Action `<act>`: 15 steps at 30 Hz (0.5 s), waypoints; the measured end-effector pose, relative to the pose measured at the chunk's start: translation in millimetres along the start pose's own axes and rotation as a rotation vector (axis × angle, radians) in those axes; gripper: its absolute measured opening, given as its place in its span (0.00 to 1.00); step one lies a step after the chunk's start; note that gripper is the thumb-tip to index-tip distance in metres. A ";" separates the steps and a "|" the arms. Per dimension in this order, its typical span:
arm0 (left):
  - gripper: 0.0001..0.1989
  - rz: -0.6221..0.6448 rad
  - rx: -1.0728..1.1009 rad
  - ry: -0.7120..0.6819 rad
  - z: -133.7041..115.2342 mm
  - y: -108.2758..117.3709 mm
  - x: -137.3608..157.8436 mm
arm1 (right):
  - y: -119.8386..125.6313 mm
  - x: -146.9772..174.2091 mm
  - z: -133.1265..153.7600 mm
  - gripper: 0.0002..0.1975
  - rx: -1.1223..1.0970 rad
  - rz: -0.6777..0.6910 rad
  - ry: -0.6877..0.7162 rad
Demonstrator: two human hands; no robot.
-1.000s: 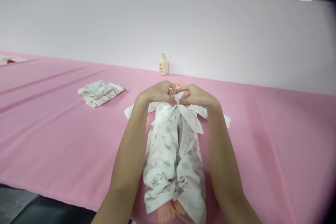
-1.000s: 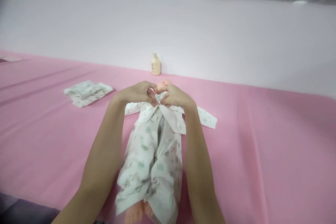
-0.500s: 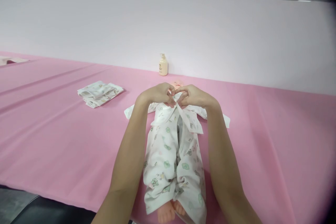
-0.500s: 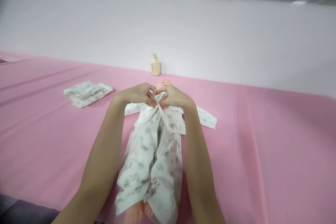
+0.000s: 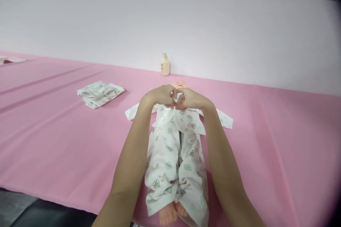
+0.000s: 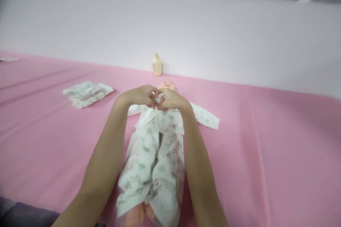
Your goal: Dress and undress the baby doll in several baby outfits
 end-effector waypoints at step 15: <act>0.18 -0.052 -0.469 0.179 -26.8 12.5 25.4 | 4.1 -5.3 -14.8 0.13 0.081 -0.060 -0.214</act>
Point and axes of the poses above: each hand's wrist, its own x-axis away from the middle knuckle, its own y-axis out of the back of the hand, z = x × y, the point moved 6 cm from there along -x, towards the middle knuckle, and after that the axes turned 13 degrees about -y, right-handed, at the moved point
